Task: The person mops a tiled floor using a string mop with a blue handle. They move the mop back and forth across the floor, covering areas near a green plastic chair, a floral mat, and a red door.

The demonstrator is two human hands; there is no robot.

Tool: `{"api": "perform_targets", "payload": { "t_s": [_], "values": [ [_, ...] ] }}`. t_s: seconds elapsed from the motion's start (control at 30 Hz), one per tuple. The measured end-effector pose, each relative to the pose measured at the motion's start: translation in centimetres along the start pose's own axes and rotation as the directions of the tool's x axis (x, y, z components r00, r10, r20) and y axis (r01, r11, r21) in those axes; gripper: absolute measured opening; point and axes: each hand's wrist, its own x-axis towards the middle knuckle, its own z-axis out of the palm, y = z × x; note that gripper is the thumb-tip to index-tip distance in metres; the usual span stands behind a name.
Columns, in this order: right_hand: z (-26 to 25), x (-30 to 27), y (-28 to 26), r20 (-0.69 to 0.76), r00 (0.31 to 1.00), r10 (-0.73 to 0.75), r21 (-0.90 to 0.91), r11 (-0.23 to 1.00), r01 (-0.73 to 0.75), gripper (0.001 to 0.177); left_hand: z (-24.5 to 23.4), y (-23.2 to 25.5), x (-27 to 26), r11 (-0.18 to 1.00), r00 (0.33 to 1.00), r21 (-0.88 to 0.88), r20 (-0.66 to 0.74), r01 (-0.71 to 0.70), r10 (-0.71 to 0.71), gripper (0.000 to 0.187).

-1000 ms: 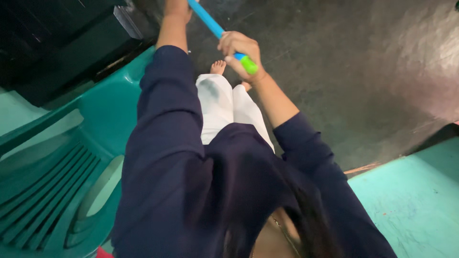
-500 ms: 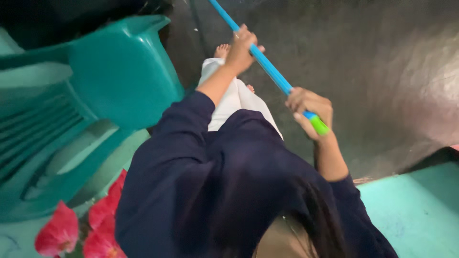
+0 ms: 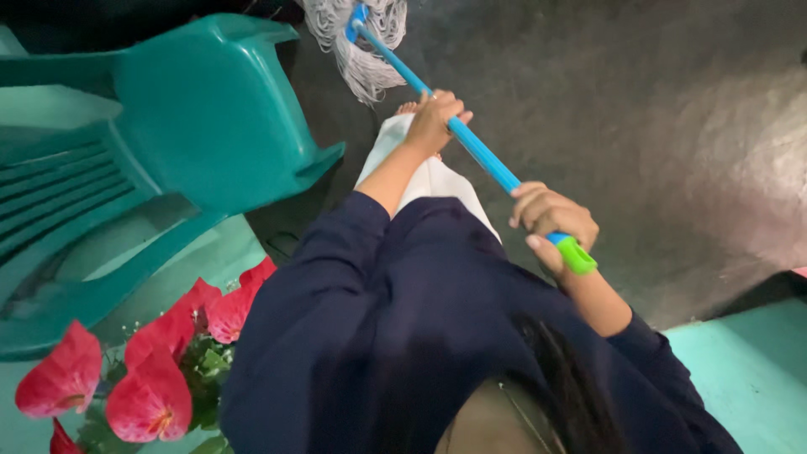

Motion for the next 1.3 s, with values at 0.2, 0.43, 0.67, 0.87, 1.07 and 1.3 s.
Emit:
{"api": "perform_targets", "payload": {
  "t_s": [0.2, 0.43, 0.67, 0.87, 1.07, 1.3],
  "values": [
    [3.9, 7.1, 9.6, 0.098, 0.980, -0.172, -0.116, 0.976, 0.183, 0.019, -2.9, -12.8, 5.7, 0.981, 0.978, 0.053, 0.080, 0.188, -0.192, 0.020],
    [9.1, 17.9, 19.5, 0.128, 0.974, -0.187, -0.080, 0.977, 0.198, 0.014, -7.8, -26.2, 12.3, 0.906, 0.952, 0.298, -0.139, 0.302, -0.271, 0.035],
    [4.2, 14.1, 14.0, 0.114, 0.990, -0.081, -0.235, 0.966, 0.107, 0.010, -7.7, -17.4, 10.6, 0.972, 0.984, 0.156, 0.017, 0.175, -0.180, 0.031],
    [-2.6, 7.4, 0.9, 0.082, 0.987, 0.138, -0.147, 0.981, -0.125, 0.021, -4.4, -4.5, 6.6, 0.973, 0.948, -0.193, 0.313, 0.129, -0.064, 0.024],
    [-6.0, 5.6, -2.2, -0.286, 0.952, 0.108, 0.161, 0.985, -0.063, 0.028, -1.4, 0.5, 7.6, 0.946, 0.907, -0.306, 0.358, -0.109, 0.220, 0.020],
    [-9.4, 8.0, 2.2, -0.331, 0.943, 0.029, 0.225, 0.973, 0.049, 0.025, 0.1, -2.3, 13.5, 0.977, 0.907, -0.135, 0.367, -0.167, 0.206, 0.016]
  ]
}}
